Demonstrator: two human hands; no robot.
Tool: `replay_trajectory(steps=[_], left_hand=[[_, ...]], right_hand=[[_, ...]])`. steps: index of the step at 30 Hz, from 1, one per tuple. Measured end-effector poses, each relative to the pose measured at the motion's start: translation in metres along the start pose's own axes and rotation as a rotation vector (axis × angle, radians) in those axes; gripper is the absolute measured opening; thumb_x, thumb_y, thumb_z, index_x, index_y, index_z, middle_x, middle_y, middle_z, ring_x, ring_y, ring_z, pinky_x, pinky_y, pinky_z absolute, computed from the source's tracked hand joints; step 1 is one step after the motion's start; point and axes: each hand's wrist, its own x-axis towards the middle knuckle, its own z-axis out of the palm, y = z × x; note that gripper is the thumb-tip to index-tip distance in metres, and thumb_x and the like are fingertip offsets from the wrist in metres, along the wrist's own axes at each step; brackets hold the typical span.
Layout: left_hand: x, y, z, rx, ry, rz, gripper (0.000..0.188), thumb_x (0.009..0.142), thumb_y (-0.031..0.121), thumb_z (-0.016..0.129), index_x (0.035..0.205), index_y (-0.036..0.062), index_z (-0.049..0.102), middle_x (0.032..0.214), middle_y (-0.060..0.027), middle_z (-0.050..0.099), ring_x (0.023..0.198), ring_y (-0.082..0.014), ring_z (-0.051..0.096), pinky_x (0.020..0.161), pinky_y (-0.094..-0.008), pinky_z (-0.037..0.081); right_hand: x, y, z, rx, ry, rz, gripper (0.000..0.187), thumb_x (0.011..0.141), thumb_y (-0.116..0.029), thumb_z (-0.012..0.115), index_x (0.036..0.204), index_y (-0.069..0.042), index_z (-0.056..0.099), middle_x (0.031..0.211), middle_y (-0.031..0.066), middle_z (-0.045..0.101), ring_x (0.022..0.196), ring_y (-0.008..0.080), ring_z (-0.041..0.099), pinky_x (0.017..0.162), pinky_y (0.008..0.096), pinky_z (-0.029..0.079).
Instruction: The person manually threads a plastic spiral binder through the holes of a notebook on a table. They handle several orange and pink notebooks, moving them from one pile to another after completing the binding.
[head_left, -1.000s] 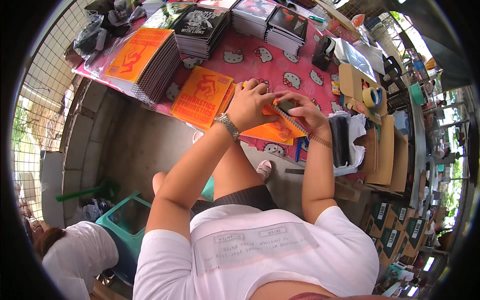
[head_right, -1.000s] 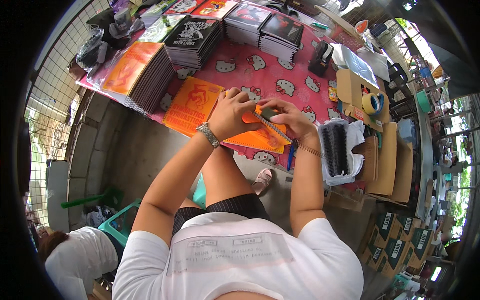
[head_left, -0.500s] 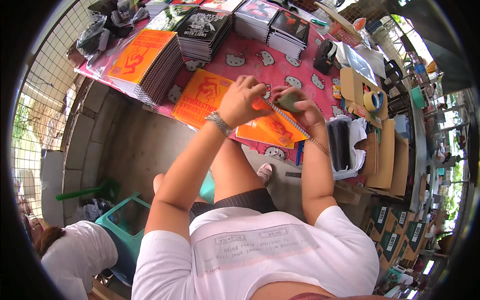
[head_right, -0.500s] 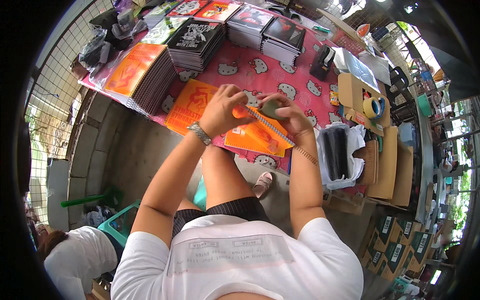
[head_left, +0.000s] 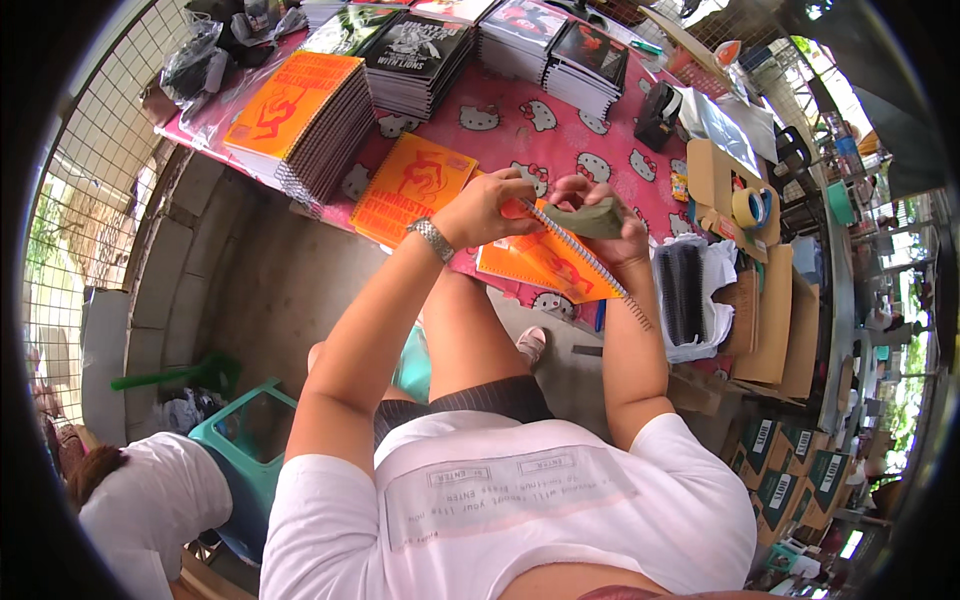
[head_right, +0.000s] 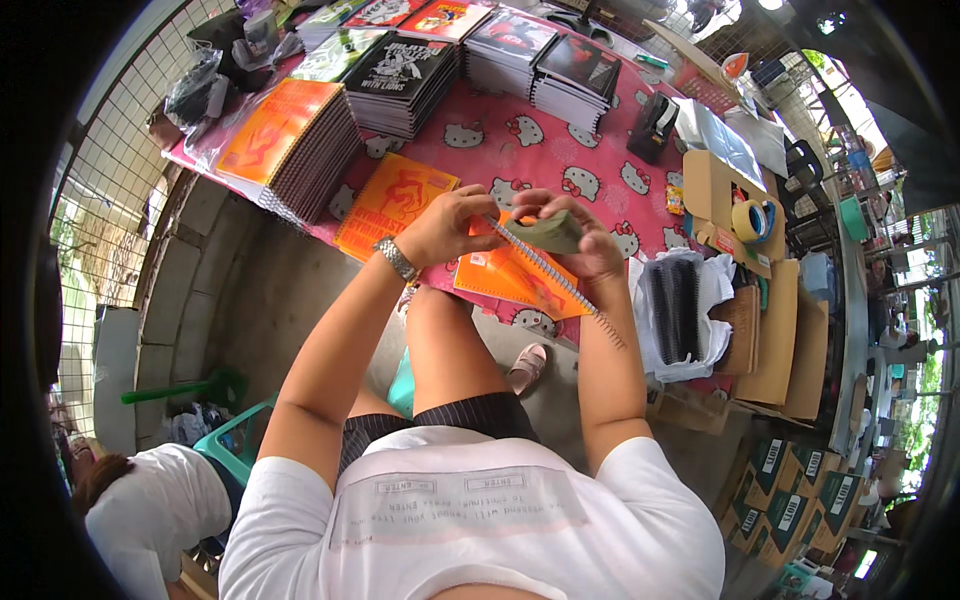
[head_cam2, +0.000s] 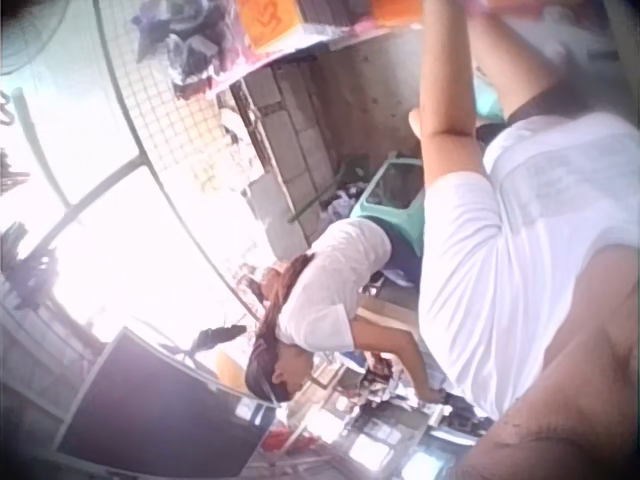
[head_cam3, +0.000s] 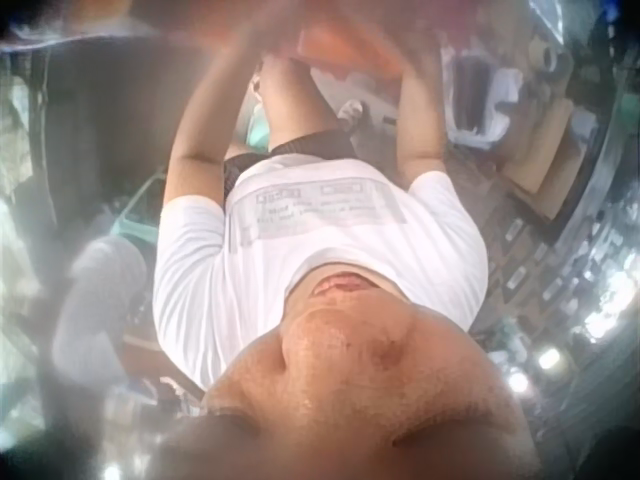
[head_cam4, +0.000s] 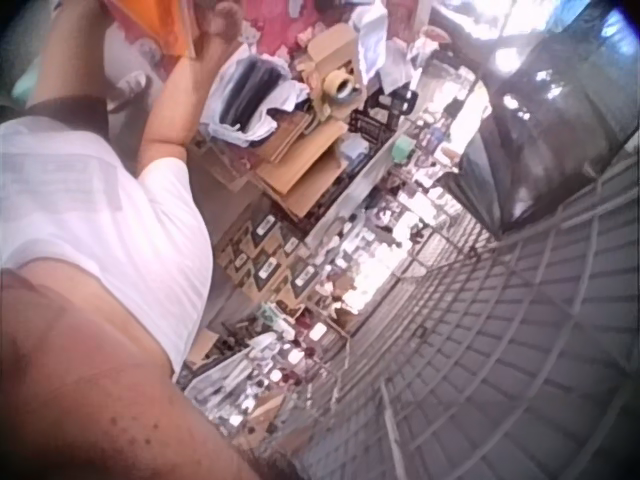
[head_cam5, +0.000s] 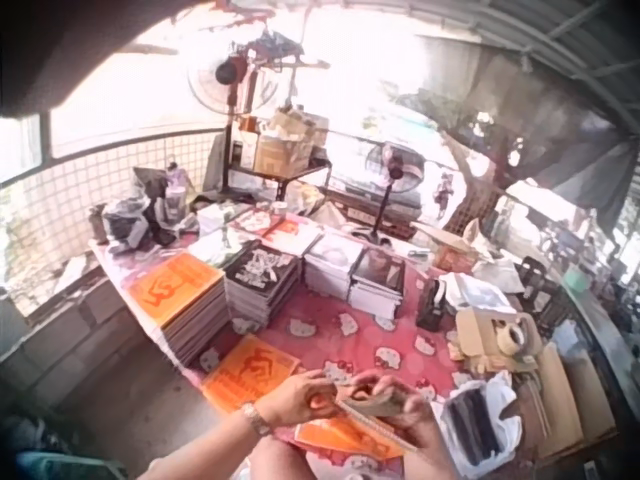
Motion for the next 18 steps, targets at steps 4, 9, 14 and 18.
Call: replay_trajectory(steps=[4, 9, 14, 18], left_hand=[[0.001, 0.002, 0.0, -0.047, -0.004, -0.042, 0.034, 0.076, 0.021, 0.085, 0.094, 0.0032, 0.063, 0.09, -0.0089, 0.061, 0.081, -0.0251, 0.061, 0.068, -0.0349, 0.051], [0.004, 0.006, 0.0, -0.096, -0.039, -0.162, 0.035, 0.076, 0.021, 0.086, 0.095, 0.0032, 0.062, 0.089, -0.0076, 0.06, 0.081, -0.0201, 0.062, 0.068, -0.0317, 0.052], [-0.006, 0.001, 0.004, -0.164, 0.07, -0.126, 0.036, 0.076, 0.02, 0.086, 0.096, 0.003, 0.062, 0.086, -0.0059, 0.061, 0.071, -0.0152, 0.061, 0.063, -0.0288, 0.051], [-0.013, 0.007, 0.006, -0.184, 0.167, -0.259, 0.03, 0.079, 0.015, 0.084, 0.096, 0.0033, 0.062, 0.077, -0.0034, 0.059, 0.065, -0.0105, 0.057, 0.06, -0.0278, 0.047]], right_hand=[[0.009, -0.017, -0.013, -0.793, 0.164, 0.42, 0.052, 0.076, -0.03, 0.075, 0.122, -0.007, 0.066, 0.138, 0.0121, 0.053, 0.127, 0.0243, 0.052, 0.112, 0.0405, 0.038], [0.006, -0.015, -0.01, -0.332, 0.051, 0.272, 0.051, 0.077, -0.027, 0.074, 0.122, -0.006, 0.066, 0.135, 0.0109, 0.054, 0.127, 0.0221, 0.052, 0.111, 0.0382, 0.039], [0.015, -0.001, -0.009, -0.31, 0.145, 0.279, 0.043, 0.081, -0.019, 0.072, 0.121, -0.004, 0.065, 0.128, 0.0084, 0.059, 0.121, 0.021, 0.057, 0.105, 0.0357, 0.044], [-0.027, 0.006, -0.063, -1.149, 0.544, 0.374, 0.043, 0.086, -0.024, 0.071, 0.123, -0.003, 0.063, 0.116, 0.0117, 0.067, 0.117, 0.0262, 0.061, 0.103, 0.0368, 0.045]])
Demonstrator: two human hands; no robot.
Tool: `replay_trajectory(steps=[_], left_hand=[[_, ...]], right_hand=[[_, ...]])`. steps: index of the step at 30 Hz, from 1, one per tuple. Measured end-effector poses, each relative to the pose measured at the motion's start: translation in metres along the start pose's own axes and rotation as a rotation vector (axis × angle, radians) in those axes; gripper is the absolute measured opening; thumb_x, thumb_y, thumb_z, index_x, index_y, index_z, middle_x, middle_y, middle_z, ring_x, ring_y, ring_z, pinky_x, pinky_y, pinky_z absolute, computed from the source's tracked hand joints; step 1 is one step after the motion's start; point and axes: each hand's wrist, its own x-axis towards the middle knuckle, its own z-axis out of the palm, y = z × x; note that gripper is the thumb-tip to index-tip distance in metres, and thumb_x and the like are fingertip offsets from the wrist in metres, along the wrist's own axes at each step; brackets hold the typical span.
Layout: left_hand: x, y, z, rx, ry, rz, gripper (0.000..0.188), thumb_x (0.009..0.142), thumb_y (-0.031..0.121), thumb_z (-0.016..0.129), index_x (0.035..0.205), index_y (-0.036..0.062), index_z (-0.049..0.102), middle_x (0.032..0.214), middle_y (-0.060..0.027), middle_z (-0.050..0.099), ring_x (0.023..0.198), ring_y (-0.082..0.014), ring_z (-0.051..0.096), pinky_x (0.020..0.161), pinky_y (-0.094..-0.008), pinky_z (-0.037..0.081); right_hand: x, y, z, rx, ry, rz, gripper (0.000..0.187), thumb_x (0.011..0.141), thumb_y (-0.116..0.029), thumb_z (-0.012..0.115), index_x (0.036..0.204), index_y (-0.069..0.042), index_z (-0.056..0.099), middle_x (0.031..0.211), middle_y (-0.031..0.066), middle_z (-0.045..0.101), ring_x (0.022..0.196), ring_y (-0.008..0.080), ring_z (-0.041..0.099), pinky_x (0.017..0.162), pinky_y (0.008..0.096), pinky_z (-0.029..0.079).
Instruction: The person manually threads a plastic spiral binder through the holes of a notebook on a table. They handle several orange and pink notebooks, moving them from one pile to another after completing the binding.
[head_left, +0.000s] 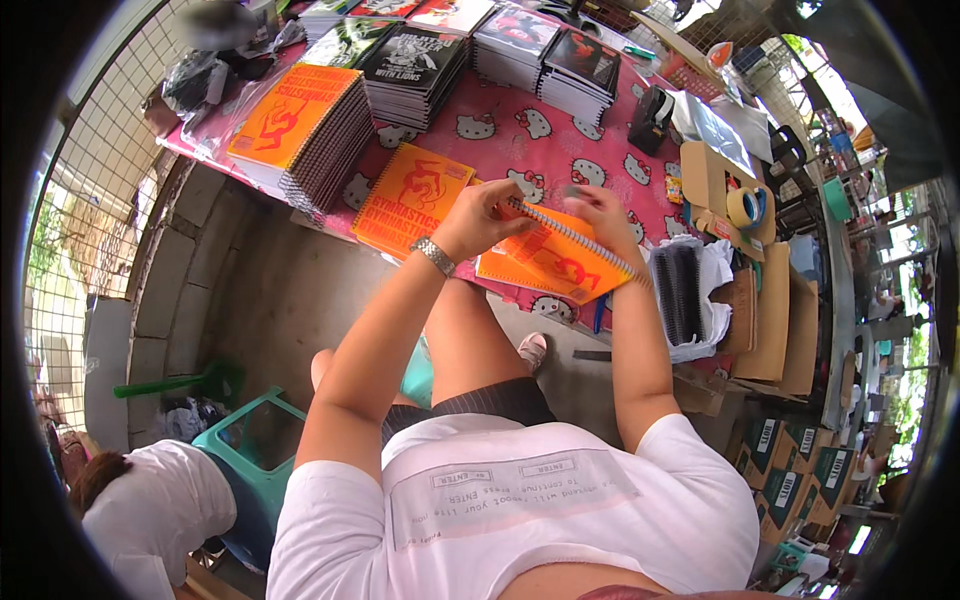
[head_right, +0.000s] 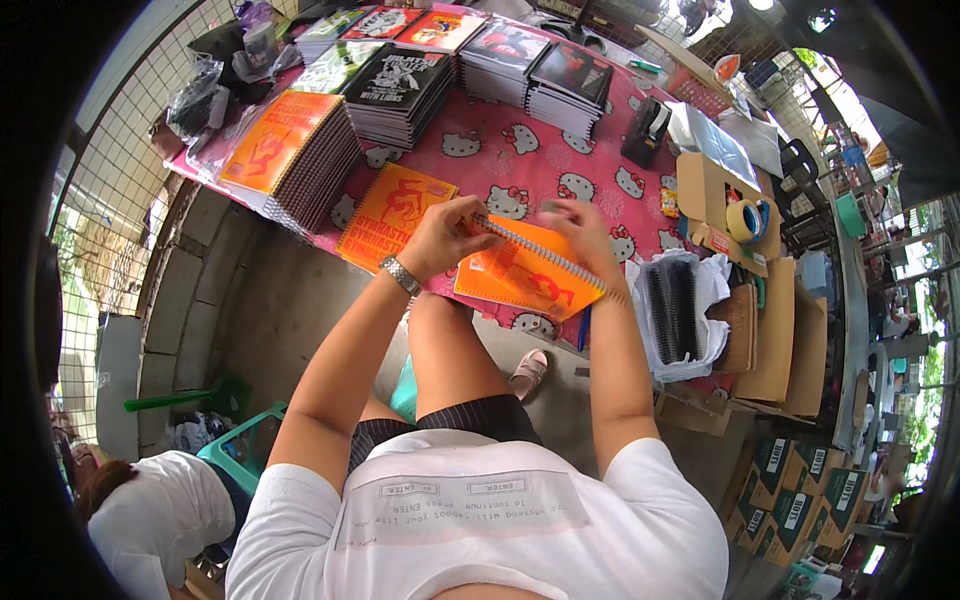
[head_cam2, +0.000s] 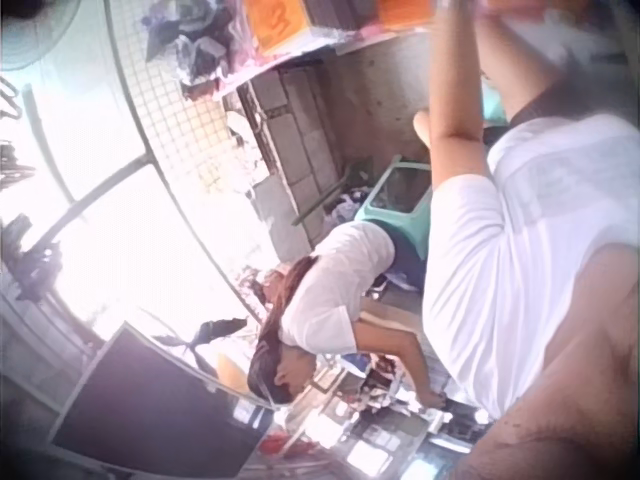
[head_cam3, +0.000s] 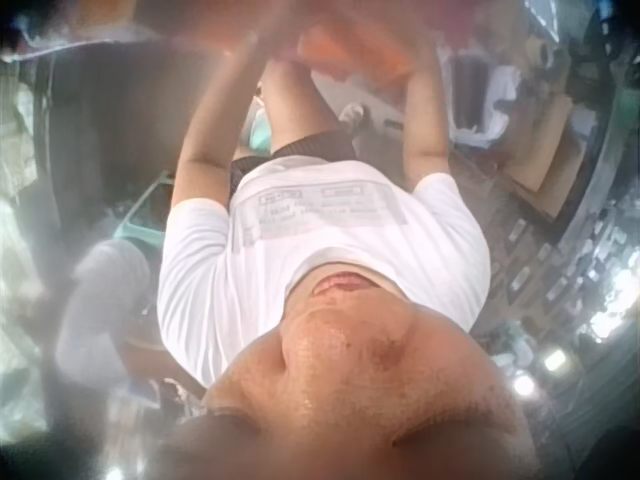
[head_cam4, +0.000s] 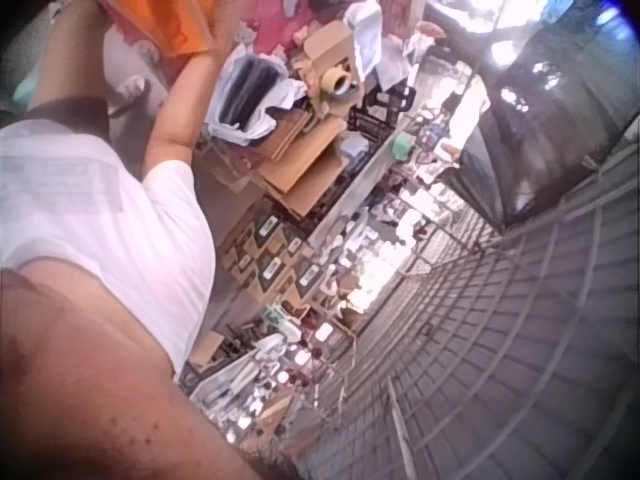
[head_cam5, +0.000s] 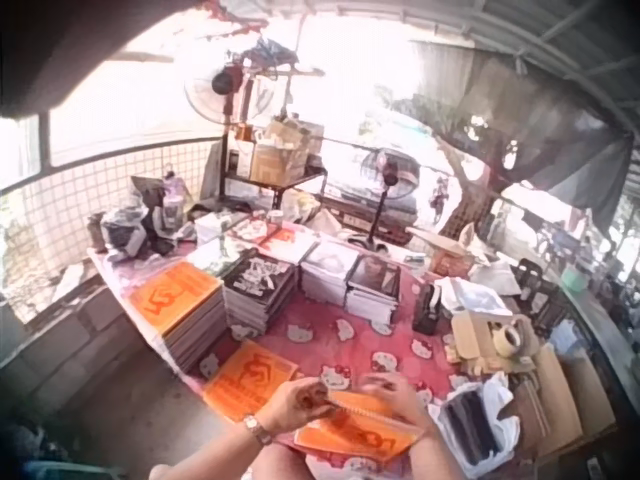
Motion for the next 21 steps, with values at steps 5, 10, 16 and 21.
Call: replay_trajectory(steps=[5, 10, 16, 21], left_hand=[[-0.004, 0.001, 0.025, -0.08, 0.158, -0.039, 0.019, 0.088, 0.012, 0.076, 0.096, 0.0014, 0.061, 0.075, -0.0036, 0.057, 0.061, -0.0088, 0.056, 0.055, -0.0268, 0.05], [-0.02, -0.004, 0.028, -0.111, 0.312, -0.139, 0.019, 0.091, 0.016, 0.073, 0.096, 0.0012, 0.062, 0.071, -0.0115, 0.06, 0.061, -0.0208, 0.058, 0.058, -0.0333, 0.049], [-0.011, -0.006, 0.03, 0.046, 0.352, -0.152, 0.019, 0.09, 0.016, 0.074, 0.098, 0.0018, 0.064, 0.075, -0.012, 0.061, 0.062, -0.0226, 0.057, 0.058, -0.0345, 0.048], [-0.019, -0.005, 0.028, 0.072, 0.303, -0.076, 0.016, 0.091, 0.009, 0.072, 0.104, 0.0002, 0.069, 0.084, -0.0077, 0.069, 0.065, -0.0103, 0.064, 0.058, -0.0258, 0.055]], right_hand=[[-0.069, 0.107, -0.036, -0.632, 0.328, -0.058, 0.056, 0.094, -0.034, 0.065, 0.137, -0.001, 0.053, 0.139, 0.0246, 0.053, 0.128, 0.0402, 0.051, 0.111, 0.0453, 0.037], [-0.171, 0.08, 0.058, -0.855, 0.592, 0.034, 0.059, 0.098, -0.037, 0.061, 0.142, -0.001, 0.047, 0.143, 0.027, 0.047, 0.132, 0.0415, 0.046, 0.113, 0.0465, 0.033], [-0.167, 0.031, 0.048, -0.491, 0.666, 0.17, 0.052, 0.093, -0.026, 0.067, 0.136, 0.0, 0.054, 0.131, 0.0225, 0.059, 0.124, 0.0367, 0.054, 0.109, 0.0468, 0.037], [-0.123, -0.077, 0.075, -0.456, 0.506, -0.312, 0.056, 0.088, -0.026, 0.072, 0.134, 0.001, 0.056, 0.129, 0.0192, 0.06, 0.118, 0.0348, 0.056, 0.103, 0.0444, 0.042]])
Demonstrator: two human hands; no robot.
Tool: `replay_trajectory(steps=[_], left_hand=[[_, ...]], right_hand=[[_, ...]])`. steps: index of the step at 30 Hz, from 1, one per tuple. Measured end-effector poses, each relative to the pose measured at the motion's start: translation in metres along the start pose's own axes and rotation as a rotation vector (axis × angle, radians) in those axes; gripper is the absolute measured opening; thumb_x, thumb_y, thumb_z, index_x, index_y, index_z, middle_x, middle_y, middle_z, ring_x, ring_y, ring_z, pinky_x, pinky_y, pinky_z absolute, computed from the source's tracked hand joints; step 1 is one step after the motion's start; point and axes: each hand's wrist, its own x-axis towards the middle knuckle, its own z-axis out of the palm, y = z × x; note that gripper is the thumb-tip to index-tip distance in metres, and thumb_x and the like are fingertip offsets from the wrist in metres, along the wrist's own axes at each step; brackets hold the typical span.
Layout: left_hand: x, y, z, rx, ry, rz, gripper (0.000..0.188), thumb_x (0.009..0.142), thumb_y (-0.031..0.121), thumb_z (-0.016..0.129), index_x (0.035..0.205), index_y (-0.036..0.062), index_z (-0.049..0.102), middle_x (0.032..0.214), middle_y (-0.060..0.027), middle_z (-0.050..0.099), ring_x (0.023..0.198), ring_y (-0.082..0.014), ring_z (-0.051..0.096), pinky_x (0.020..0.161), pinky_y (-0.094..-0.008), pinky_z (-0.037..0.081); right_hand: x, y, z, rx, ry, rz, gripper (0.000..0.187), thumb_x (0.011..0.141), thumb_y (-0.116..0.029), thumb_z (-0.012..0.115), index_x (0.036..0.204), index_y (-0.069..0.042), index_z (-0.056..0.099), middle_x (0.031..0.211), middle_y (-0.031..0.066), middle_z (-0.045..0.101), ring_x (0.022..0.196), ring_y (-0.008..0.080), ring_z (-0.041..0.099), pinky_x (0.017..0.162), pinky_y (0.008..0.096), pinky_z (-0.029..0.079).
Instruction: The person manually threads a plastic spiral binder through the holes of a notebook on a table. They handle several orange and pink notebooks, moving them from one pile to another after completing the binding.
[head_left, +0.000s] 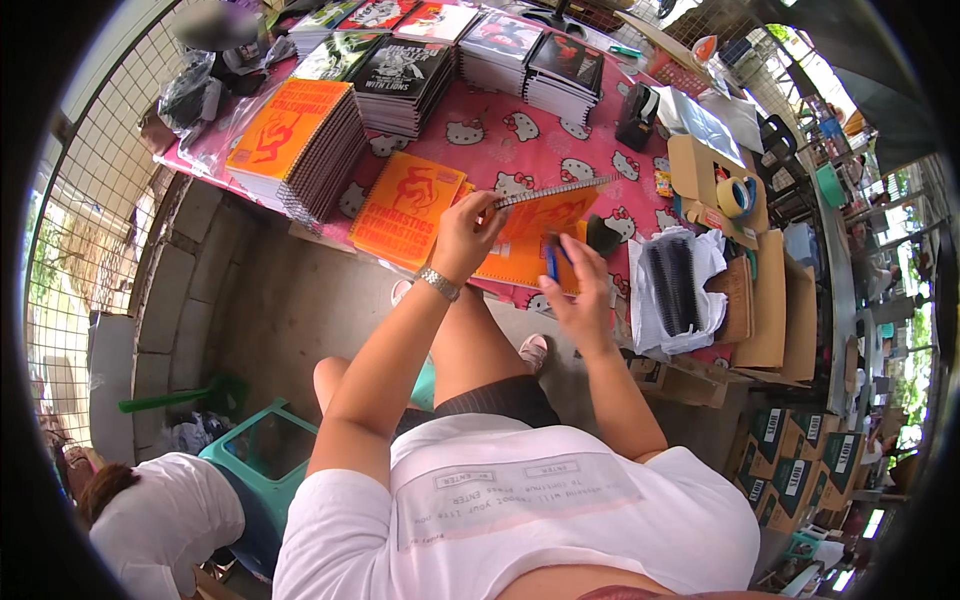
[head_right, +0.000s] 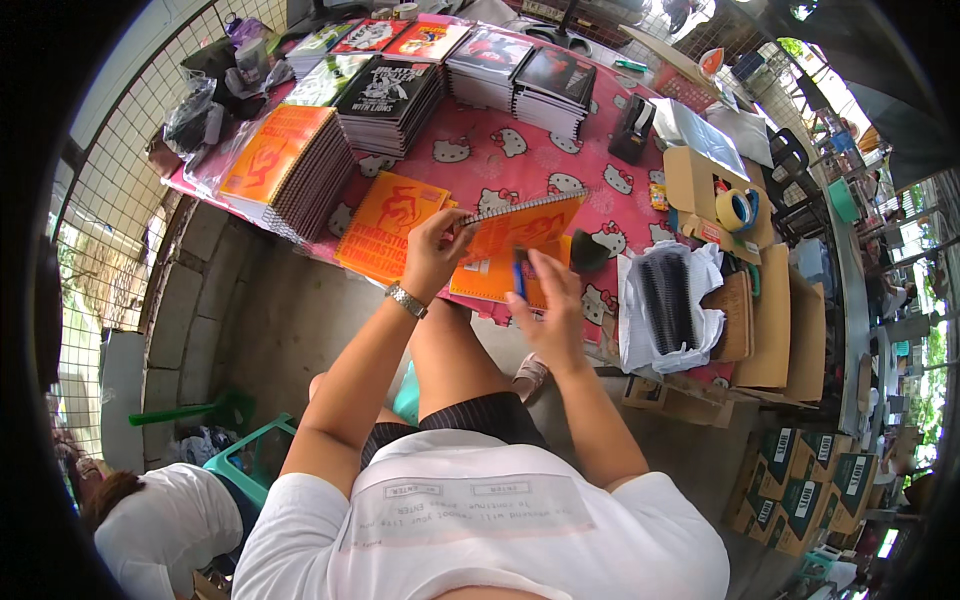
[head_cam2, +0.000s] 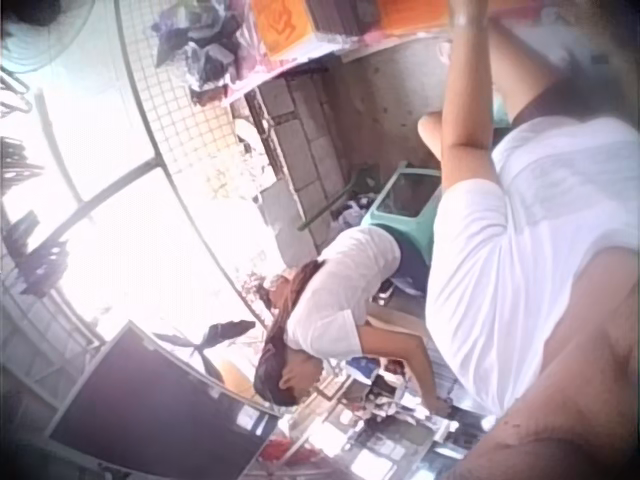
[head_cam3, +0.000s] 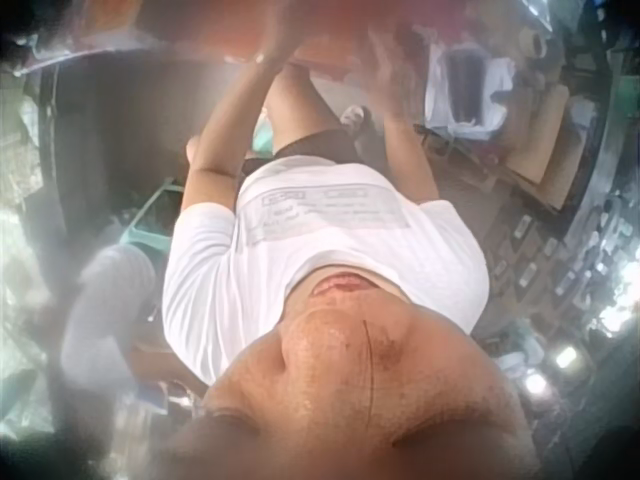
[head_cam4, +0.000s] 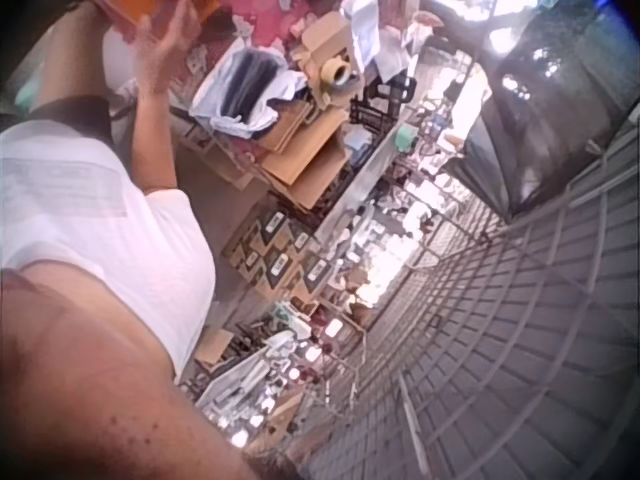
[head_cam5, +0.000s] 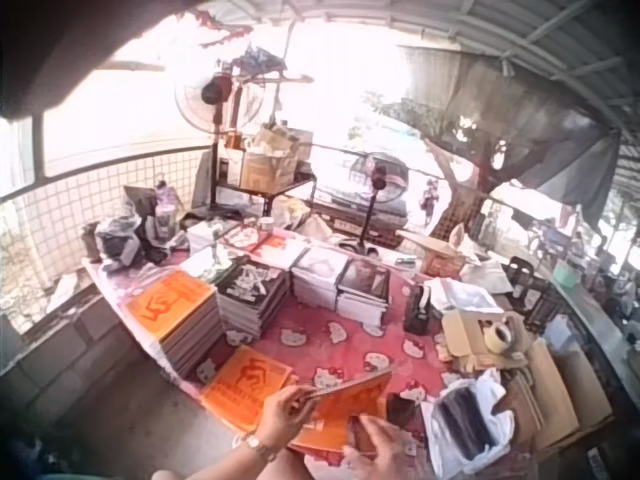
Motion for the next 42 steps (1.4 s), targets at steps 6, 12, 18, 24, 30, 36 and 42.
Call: replay_trajectory(steps=[6, 12, 18, 24, 30, 36, 42], left_hand=[[-0.006, 0.005, 0.004, -0.117, 0.019, -0.056, 0.017, 0.087, 0.007, 0.074, 0.102, 0.0011, 0.071, 0.085, -0.0109, 0.065, 0.071, -0.0202, 0.064, 0.063, -0.0299, 0.056], [-0.01, -0.006, 0.008, -0.157, 0.081, 0.007, 0.017, 0.087, 0.004, 0.074, 0.103, 0.0022, 0.072, 0.085, -0.0092, 0.064, 0.071, -0.0169, 0.064, 0.061, -0.028, 0.054], [-0.014, 0.003, 0.011, -0.182, 0.089, 0.022, 0.022, 0.084, -0.004, 0.071, 0.105, 0.0021, 0.073, 0.083, -0.0074, 0.064, 0.069, -0.0154, 0.063, 0.062, -0.0287, 0.052], [-0.018, 0.011, 0.004, -0.008, 0.081, 0.077, 0.023, 0.084, -0.006, 0.07, 0.105, 0.0036, 0.074, 0.085, -0.0058, 0.066, 0.071, -0.0128, 0.065, 0.062, -0.0247, 0.054], [0.003, 0.046, -0.03, 0.07, 0.148, 0.064, 0.019, 0.082, 0.001, 0.072, 0.1, 0.006, 0.074, 0.086, -0.0078, 0.068, 0.072, -0.0176, 0.065, 0.064, -0.0291, 0.053], [0.07, 0.11, -0.075, 0.509, -0.04, 0.254, 0.008, 0.077, 0.007, 0.065, 0.085, 0.0083, 0.065, 0.082, -0.0057, 0.066, 0.087, -0.0286, 0.06, 0.077, -0.0405, 0.051], [0.091, -0.012, -0.046, 0.869, -0.256, 0.067, 0.014, 0.078, 0.01, 0.066, 0.092, 0.0105, 0.067, 0.09, -0.0065, 0.068, 0.095, -0.0303, 0.062, 0.085, -0.0424, 0.05]], right_hand=[[0.022, -0.029, 0.015, -0.001, -0.074, -0.204, 0.062, 0.078, -0.019, 0.076, 0.134, 0.0, 0.057, 0.129, 0.0158, 0.061, 0.114, 0.0345, 0.056, 0.101, 0.0452, 0.043], [0.019, -0.027, 0.015, 0.011, -0.096, -0.192, 0.056, 0.079, -0.016, 0.075, 0.131, 0.0, 0.06, 0.128, 0.0149, 0.061, 0.114, 0.0347, 0.056, 0.1, 0.0443, 0.043], [0.013, -0.038, 0.011, 0.112, -0.043, -0.093, 0.05, 0.081, -0.013, 0.073, 0.128, 0.0, 0.062, 0.124, 0.0157, 0.063, 0.113, 0.0358, 0.056, 0.099, 0.0444, 0.045], [0.011, -0.039, 0.007, 0.689, -0.341, 0.443, 0.041, 0.096, -0.013, 0.062, 0.134, 0.001, 0.058, 0.119, 0.0104, 0.063, 0.101, 0.0244, 0.064, 0.085, 0.0369, 0.053], [-0.007, -0.012, -0.01, 0.89, -0.246, 0.504, 0.048, 0.094, -0.02, 0.066, 0.138, -0.003, 0.055, 0.116, 0.0077, 0.064, 0.104, 0.0197, 0.063, 0.089, 0.0325, 0.052], [-0.073, 0.122, -0.029, -0.059, -0.063, 0.394, 0.046, 0.086, -0.017, 0.071, 0.128, -0.002, 0.059, 0.119, 0.0177, 0.064, 0.109, 0.0342, 0.062, 0.099, 0.0431, 0.048], [-0.046, 0.165, -0.05, -0.473, 0.046, 0.267, 0.035, 0.086, -0.016, 0.069, 0.118, -0.003, 0.063, 0.117, 0.0172, 0.063, 0.113, 0.0377, 0.057, 0.102, 0.0479, 0.042]])
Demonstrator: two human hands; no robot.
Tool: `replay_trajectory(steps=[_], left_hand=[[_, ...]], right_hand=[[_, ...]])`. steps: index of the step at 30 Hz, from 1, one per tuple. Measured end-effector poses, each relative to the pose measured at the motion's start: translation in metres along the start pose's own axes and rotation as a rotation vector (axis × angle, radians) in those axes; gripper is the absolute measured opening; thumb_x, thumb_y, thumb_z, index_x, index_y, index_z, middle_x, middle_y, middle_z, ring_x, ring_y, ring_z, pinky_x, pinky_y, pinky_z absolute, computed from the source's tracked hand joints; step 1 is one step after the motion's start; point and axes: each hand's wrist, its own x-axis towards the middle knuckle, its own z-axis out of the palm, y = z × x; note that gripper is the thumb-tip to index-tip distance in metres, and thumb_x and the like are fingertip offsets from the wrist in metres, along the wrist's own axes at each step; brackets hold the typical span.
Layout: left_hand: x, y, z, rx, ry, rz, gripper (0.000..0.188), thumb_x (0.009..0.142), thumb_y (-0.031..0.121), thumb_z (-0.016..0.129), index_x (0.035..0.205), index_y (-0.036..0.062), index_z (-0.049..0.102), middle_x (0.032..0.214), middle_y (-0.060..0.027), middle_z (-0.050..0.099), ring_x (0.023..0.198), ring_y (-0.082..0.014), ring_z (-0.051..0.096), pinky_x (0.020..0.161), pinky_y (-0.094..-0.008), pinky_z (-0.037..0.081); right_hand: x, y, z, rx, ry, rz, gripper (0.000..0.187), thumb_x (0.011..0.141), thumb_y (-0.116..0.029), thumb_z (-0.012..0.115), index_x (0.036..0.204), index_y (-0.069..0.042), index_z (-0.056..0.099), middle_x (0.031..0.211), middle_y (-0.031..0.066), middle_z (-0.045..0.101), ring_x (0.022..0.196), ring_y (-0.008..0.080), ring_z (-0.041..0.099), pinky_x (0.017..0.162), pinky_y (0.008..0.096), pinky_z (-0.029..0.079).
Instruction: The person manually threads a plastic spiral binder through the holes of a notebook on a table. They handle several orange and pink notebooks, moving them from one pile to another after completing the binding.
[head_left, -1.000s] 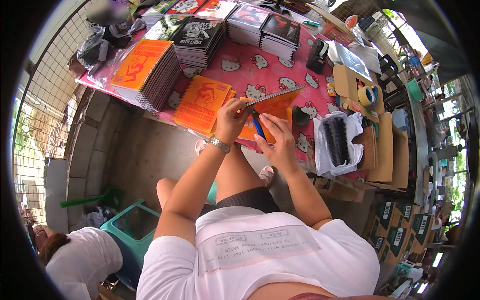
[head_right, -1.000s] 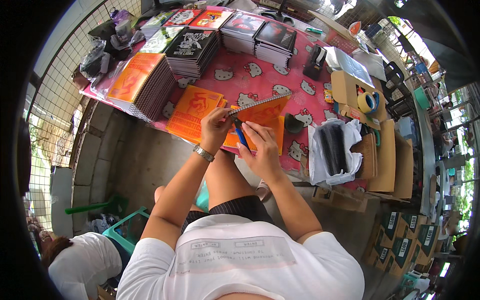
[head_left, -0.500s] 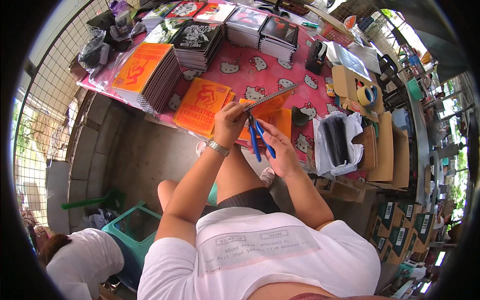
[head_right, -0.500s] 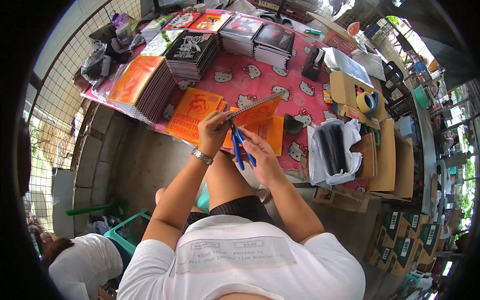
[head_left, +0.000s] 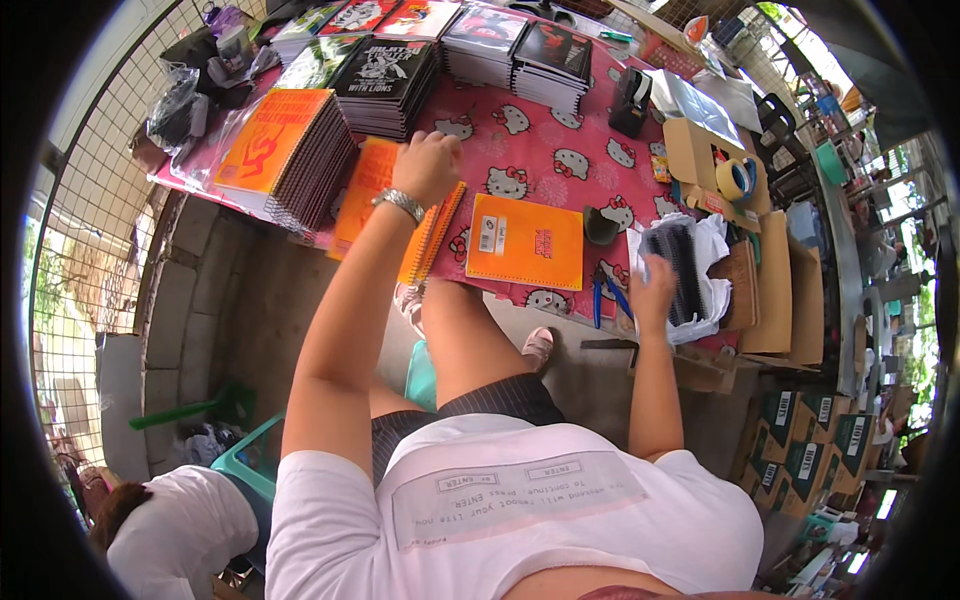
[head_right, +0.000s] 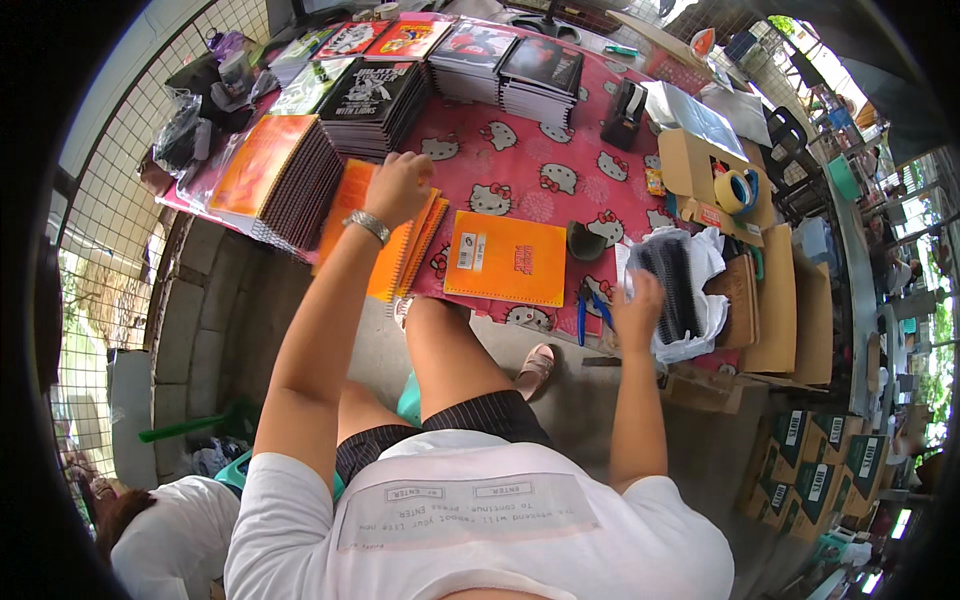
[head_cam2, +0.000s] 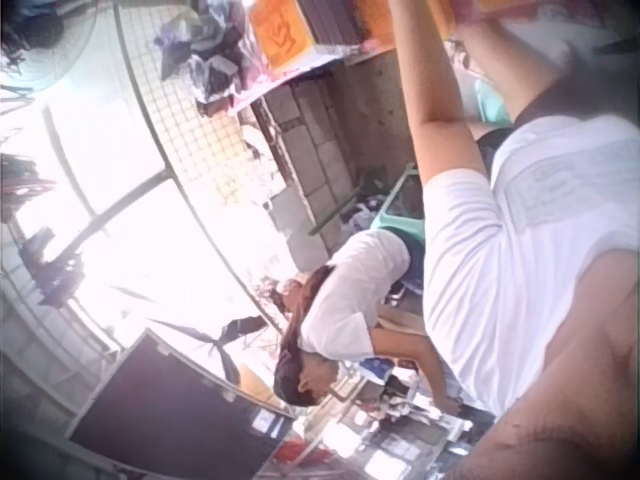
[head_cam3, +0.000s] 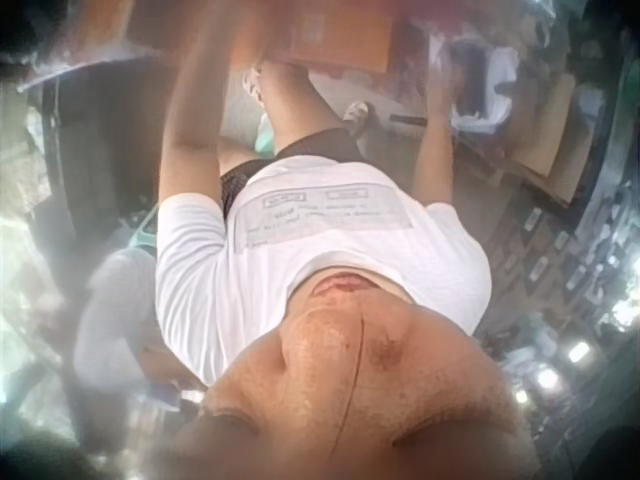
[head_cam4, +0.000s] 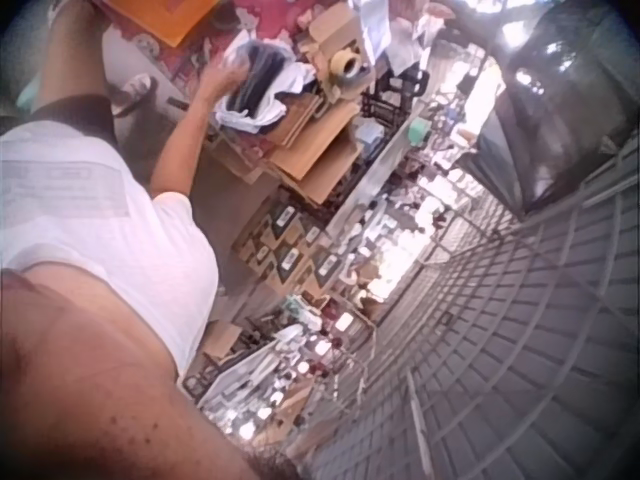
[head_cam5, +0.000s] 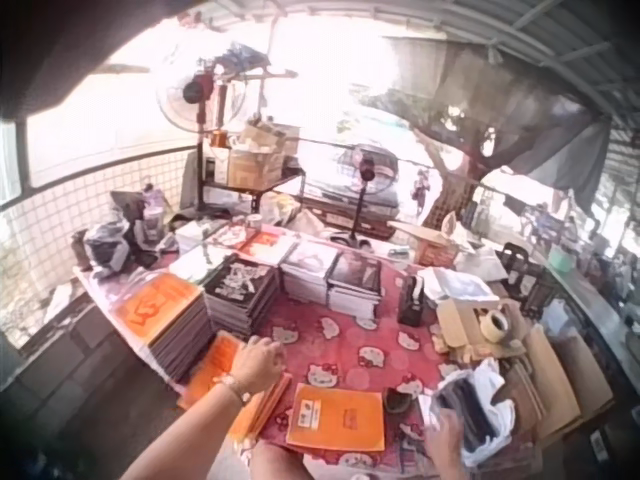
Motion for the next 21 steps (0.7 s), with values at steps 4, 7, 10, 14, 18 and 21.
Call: replay_trajectory(steps=[4, 7, 10, 14, 18, 21], left_hand=[[-0.034, 0.042, 0.055, -0.313, 0.026, 0.176, 0.021, 0.078, 0.015, 0.067, 0.099, 0.013, 0.069, 0.108, -0.0099, 0.064, 0.105, -0.0309, 0.059, 0.089, -0.044, 0.049], [-0.079, 0.098, 0.089, -0.253, -0.218, 0.524, 0.031, 0.079, 0.022, 0.071, 0.109, 0.013, 0.065, 0.113, -0.0083, 0.06, 0.109, -0.0283, 0.058, 0.09, -0.0426, 0.049], [-0.106, 0.11, 0.099, -0.086, -0.246, 0.63, 0.031, 0.081, 0.019, 0.068, 0.111, 0.0124, 0.063, 0.113, -0.0071, 0.06, 0.106, -0.0262, 0.06, 0.088, -0.0408, 0.05], [-0.103, 0.113, 0.093, 0.039, -0.358, 0.68, 0.031, 0.086, 0.017, 0.062, 0.117, 0.0136, 0.059, 0.112, -0.0067, 0.061, 0.102, -0.026, 0.063, 0.082, -0.0409, 0.054], [-0.076, 0.106, 0.072, -0.134, -0.509, 0.647, 0.026, 0.089, 0.015, 0.058, 0.115, 0.0134, 0.061, 0.104, -0.009, 0.064, 0.095, -0.0282, 0.067, 0.076, -0.0431, 0.054], [-0.062, 0.104, 0.045, -0.248, -0.473, 0.537, 0.026, 0.087, 0.008, 0.053, 0.11, 0.0116, 0.065, 0.091, -0.0105, 0.067, 0.084, -0.0316, 0.068, 0.074, -0.0443, 0.054]], right_hand=[[0.028, 0.075, -0.006, -0.305, 0.088, 0.145, 0.029, 0.089, -0.018, 0.067, 0.114, -0.004, 0.066, 0.115, 0.0185, 0.062, 0.108, 0.0387, 0.059, 0.098, 0.0481, 0.045], [0.027, 0.104, -0.004, -0.438, -0.132, 0.279, 0.023, 0.093, -0.024, 0.065, 0.106, -0.005, 0.067, 0.105, 0.019, 0.061, 0.104, 0.0389, 0.061, 0.087, 0.0473, 0.05], [0.035, 0.086, -0.004, -0.347, -0.265, 0.254, 0.028, 0.092, -0.026, 0.066, 0.112, -0.005, 0.067, 0.104, 0.0191, 0.062, 0.101, 0.0403, 0.061, 0.086, 0.0494, 0.05], [0.019, 0.072, 0.0, -0.356, -0.143, 0.043, 0.024, 0.088, -0.026, 0.071, 0.098, -0.005, 0.067, 0.099, 0.0178, 0.062, 0.095, 0.0379, 0.063, 0.083, 0.0468, 0.052], [0.03, 0.076, -0.001, -0.342, -0.209, 0.136, 0.018, 0.089, -0.018, 0.068, 0.101, -0.004, 0.065, 0.103, 0.0159, 0.062, 0.099, 0.0384, 0.061, 0.085, 0.048, 0.051], [0.035, 0.079, -0.006, -0.302, -0.023, 0.123, 0.018, 0.092, -0.015, 0.064, 0.107, -0.005, 0.066, 0.1, 0.0144, 0.062, 0.098, 0.0359, 0.062, 0.086, 0.0448, 0.051]])
